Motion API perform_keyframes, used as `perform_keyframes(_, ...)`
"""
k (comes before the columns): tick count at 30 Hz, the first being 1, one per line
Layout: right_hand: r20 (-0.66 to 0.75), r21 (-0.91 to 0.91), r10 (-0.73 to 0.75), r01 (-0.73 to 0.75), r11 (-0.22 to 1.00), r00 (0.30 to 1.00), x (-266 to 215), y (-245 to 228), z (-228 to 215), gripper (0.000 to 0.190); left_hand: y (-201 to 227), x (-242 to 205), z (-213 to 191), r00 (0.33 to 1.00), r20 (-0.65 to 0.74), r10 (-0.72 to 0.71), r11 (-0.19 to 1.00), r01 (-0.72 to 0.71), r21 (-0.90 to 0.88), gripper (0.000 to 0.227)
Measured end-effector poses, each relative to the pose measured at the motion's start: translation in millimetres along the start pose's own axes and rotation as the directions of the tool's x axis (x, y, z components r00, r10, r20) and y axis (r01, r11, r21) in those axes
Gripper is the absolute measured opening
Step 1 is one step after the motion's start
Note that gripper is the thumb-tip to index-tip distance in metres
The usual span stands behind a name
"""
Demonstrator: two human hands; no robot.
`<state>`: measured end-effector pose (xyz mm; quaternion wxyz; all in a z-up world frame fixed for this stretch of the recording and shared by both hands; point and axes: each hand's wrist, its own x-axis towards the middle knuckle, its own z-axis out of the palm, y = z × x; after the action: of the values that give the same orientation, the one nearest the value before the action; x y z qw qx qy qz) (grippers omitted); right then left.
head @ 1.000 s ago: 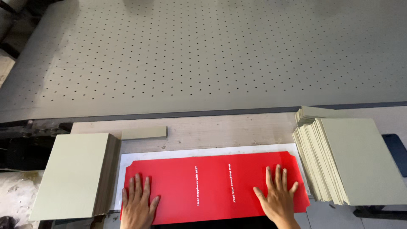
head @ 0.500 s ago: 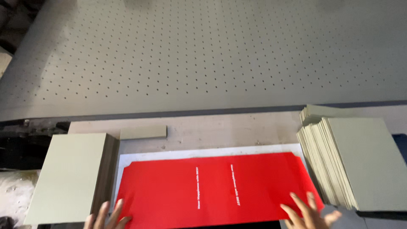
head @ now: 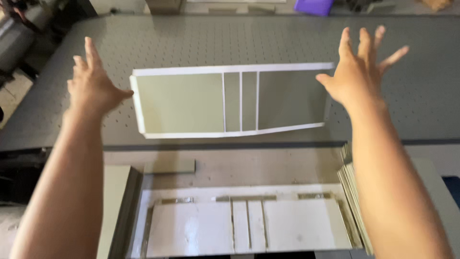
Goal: The person assembles books by placing a small rectangular piece between two larger rectangular pieces on a work surface. They then cover the assembly with a red cover sheet and press it down. This process is repeated multiple times with different sets of pieces.
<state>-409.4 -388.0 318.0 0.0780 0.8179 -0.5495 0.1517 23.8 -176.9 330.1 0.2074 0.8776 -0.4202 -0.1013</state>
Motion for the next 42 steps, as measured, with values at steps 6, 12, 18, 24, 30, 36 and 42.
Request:
perform_keyframes(6,-0.028,0.082,0.108,-0.105,0.991,0.994,-199,64,23,0.078,-85,-122,42,0.943,-0.142,0.301,0.937,-0.265,0.227,0.102)
perform_keyframes(12,0.272,-0.388,0.548,-0.432,0.814,0.791,-319,165,128,0.090,-261,-223,182,0.987,-0.158,-0.020,0.785,0.113,0.609,0.111)
perform_keyframes(18,-0.035,-0.531,0.248,-0.228,0.816,0.968,-322,146,108,0.050,-288,-244,185,0.967,-0.250,0.039,0.807,0.118,0.579,0.073)
perform_keyframes(24,-0.334,-0.353,-0.040,-0.085,0.932,0.942,-307,137,52,0.036,-225,-261,95,0.835,-0.462,0.299,0.428,0.315,0.847,0.067)
perform_keyframes(30,-0.158,0.139,-0.456,0.477,0.868,0.876,-340,46,36,0.044,-94,-305,72,0.714,-0.318,0.624,0.702,-0.333,0.629,0.039)
perform_keyframes(36,-0.310,0.408,-0.487,0.577,0.708,0.817,-387,38,137,0.021,-130,-337,168,0.595,-0.065,0.801,0.575,-0.734,0.362,0.048)
perform_keyframes(42,-0.324,0.390,-0.511,0.605,0.694,0.796,-404,40,153,0.020,-141,-364,179,0.653,0.021,0.757,0.608,-0.716,0.344,0.046)
